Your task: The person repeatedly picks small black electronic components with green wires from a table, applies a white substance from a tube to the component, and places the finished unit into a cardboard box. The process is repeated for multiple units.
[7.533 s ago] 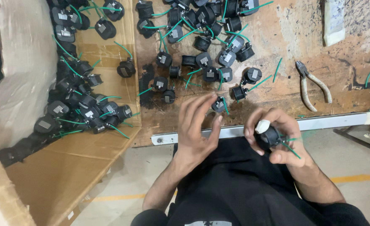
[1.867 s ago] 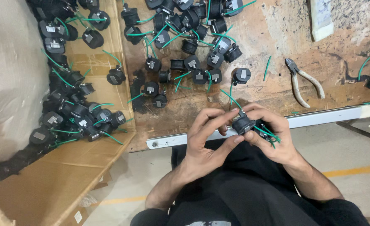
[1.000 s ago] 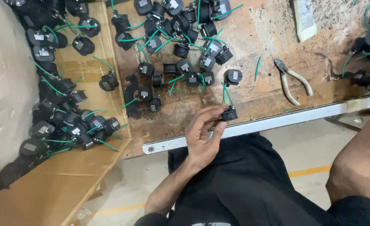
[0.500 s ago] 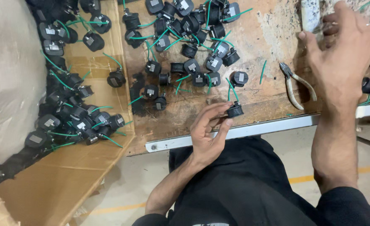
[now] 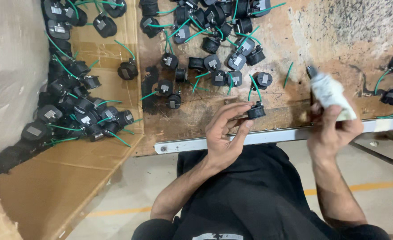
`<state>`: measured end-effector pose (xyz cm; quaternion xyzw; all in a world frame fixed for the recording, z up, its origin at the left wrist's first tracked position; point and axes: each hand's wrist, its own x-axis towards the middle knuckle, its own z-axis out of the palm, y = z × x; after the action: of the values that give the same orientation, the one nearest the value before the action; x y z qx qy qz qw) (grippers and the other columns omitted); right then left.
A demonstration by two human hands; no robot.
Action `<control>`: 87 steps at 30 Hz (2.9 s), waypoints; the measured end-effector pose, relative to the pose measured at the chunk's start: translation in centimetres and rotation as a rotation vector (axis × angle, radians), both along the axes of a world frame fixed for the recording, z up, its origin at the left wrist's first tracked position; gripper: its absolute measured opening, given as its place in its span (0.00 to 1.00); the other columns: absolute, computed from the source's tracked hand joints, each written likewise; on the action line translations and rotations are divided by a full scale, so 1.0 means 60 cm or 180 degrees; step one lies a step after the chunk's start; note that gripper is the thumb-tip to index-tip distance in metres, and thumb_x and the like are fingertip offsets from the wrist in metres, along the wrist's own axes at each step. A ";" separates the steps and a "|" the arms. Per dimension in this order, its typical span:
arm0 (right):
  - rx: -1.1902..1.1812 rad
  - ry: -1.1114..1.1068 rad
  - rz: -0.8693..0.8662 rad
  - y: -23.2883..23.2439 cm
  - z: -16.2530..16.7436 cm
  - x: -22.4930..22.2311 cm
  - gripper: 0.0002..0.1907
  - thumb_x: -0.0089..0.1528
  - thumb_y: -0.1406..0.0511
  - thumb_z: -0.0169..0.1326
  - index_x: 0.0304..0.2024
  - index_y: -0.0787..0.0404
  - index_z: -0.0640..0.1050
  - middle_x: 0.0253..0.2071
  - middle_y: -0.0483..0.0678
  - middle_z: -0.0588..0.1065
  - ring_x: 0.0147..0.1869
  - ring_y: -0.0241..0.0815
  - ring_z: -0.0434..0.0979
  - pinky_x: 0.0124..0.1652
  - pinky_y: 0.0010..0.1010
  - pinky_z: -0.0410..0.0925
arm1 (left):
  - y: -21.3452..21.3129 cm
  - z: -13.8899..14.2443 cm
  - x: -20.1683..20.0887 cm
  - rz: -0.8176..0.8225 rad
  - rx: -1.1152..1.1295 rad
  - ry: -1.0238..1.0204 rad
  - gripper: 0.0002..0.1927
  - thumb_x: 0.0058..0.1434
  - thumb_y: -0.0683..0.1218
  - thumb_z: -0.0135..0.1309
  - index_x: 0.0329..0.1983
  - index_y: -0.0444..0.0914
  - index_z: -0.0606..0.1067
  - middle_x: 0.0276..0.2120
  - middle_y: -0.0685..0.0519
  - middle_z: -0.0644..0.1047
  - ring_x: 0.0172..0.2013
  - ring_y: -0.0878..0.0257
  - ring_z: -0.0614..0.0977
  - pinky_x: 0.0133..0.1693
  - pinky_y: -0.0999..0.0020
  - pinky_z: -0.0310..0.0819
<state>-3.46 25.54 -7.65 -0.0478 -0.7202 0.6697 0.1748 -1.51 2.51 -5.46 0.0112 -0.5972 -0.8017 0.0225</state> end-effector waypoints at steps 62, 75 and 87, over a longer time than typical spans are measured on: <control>0.1437 0.1268 -0.0122 -0.062 -0.013 0.018 0.27 0.77 0.55 0.47 0.43 0.76 0.79 0.25 0.51 0.72 0.31 0.46 0.73 0.35 0.33 0.64 | 0.001 -0.001 -0.008 0.0257 -0.0736 0.0212 0.16 0.66 0.32 0.59 0.56 0.31 0.76 0.58 0.46 0.74 0.57 0.58 0.81 0.57 0.68 0.84; 0.1323 0.1180 -0.0073 -0.064 -0.011 0.013 0.26 0.77 0.56 0.47 0.39 0.75 0.78 0.24 0.50 0.71 0.27 0.42 0.70 0.35 0.34 0.64 | 0.007 -0.015 -0.011 0.0296 -0.0490 0.0257 0.16 0.66 0.31 0.58 0.57 0.30 0.75 0.58 0.46 0.74 0.58 0.59 0.81 0.59 0.67 0.82; 0.1325 0.1144 -0.0063 -0.072 -0.006 0.023 0.25 0.77 0.56 0.48 0.42 0.77 0.78 0.31 0.56 0.74 0.30 0.47 0.72 0.34 0.33 0.65 | -0.001 -0.006 -0.006 0.0231 -0.0605 0.0159 0.16 0.66 0.31 0.58 0.56 0.31 0.75 0.58 0.47 0.74 0.57 0.59 0.81 0.58 0.67 0.82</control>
<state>-2.09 21.21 -8.02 0.1017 -0.7993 0.5032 0.3124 -1.88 2.46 -5.82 0.0107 -0.6690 -0.7401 0.0674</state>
